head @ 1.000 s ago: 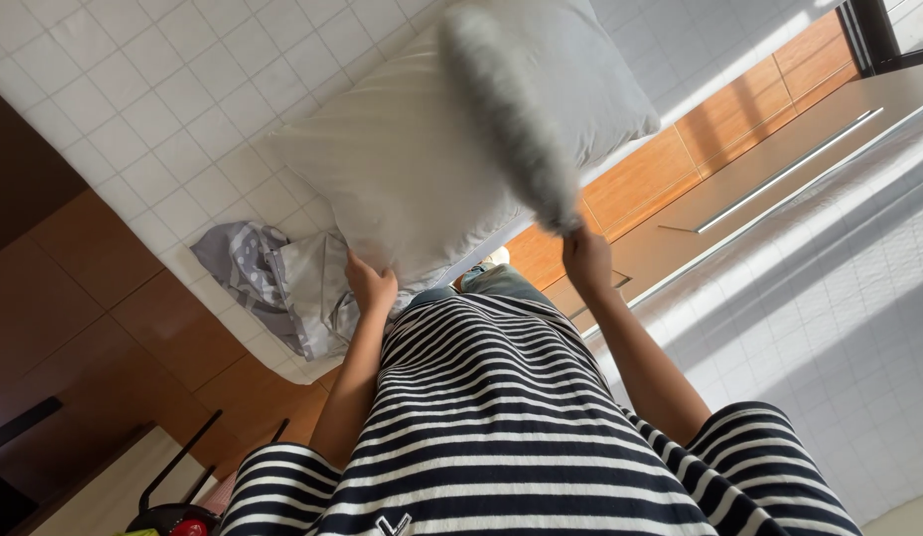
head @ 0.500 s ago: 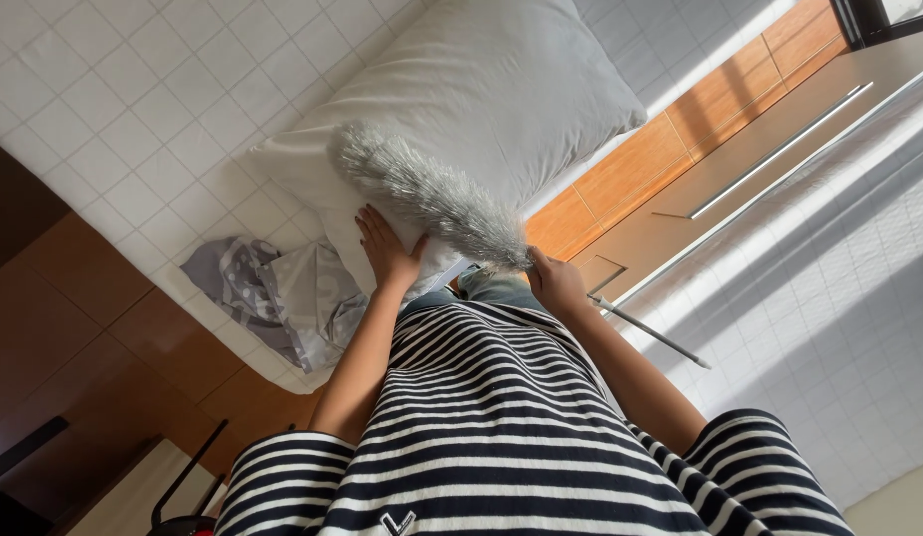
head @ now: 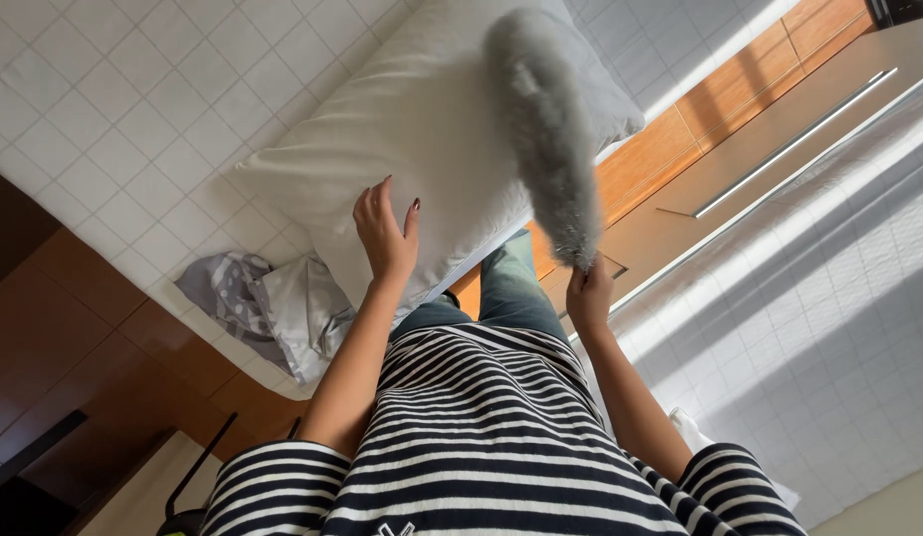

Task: The person uses a feather duster to clean a white pillow on a bed. They then pick up a gray patterned pillowcase and place the pillow inside it.

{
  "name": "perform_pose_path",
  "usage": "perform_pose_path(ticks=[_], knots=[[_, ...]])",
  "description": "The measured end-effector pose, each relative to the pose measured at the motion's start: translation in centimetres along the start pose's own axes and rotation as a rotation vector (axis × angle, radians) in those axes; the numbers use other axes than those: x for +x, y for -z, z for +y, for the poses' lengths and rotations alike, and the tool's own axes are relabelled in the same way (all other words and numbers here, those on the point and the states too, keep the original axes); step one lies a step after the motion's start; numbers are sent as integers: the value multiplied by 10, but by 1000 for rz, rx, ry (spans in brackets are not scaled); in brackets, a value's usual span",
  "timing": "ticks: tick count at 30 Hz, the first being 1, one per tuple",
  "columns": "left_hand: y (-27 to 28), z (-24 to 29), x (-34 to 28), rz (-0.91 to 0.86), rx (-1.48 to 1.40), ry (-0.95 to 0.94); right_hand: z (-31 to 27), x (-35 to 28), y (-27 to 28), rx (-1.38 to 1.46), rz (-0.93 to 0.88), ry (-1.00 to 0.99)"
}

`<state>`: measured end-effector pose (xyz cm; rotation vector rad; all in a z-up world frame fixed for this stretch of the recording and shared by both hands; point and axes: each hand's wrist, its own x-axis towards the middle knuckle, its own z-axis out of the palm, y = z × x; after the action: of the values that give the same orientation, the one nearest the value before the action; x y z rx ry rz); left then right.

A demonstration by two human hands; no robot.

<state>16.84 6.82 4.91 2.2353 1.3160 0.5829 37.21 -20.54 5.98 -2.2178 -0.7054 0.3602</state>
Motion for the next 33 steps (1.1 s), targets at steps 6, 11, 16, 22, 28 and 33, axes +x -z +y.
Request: perform_pose_path(ticks=[6,11,16,22,28,33], knots=[[-51,65,82,-3,-141,-24,67,58,24,-44,51,-182],[-112,106,142,-43,-130,-28,133,77,38,-29,-99,-196],[-161,134,190,-74,-11,-33,152,91,53,18,-225,-284],[-206,123,206,-154,239,31,159,104,65,-17,-310,-384],[-186,119,191,-69,186,-87,165,113,70,-1,-328,-372],[-144,116,158,50,-59,202,163,123,72,46,-286,-237]])
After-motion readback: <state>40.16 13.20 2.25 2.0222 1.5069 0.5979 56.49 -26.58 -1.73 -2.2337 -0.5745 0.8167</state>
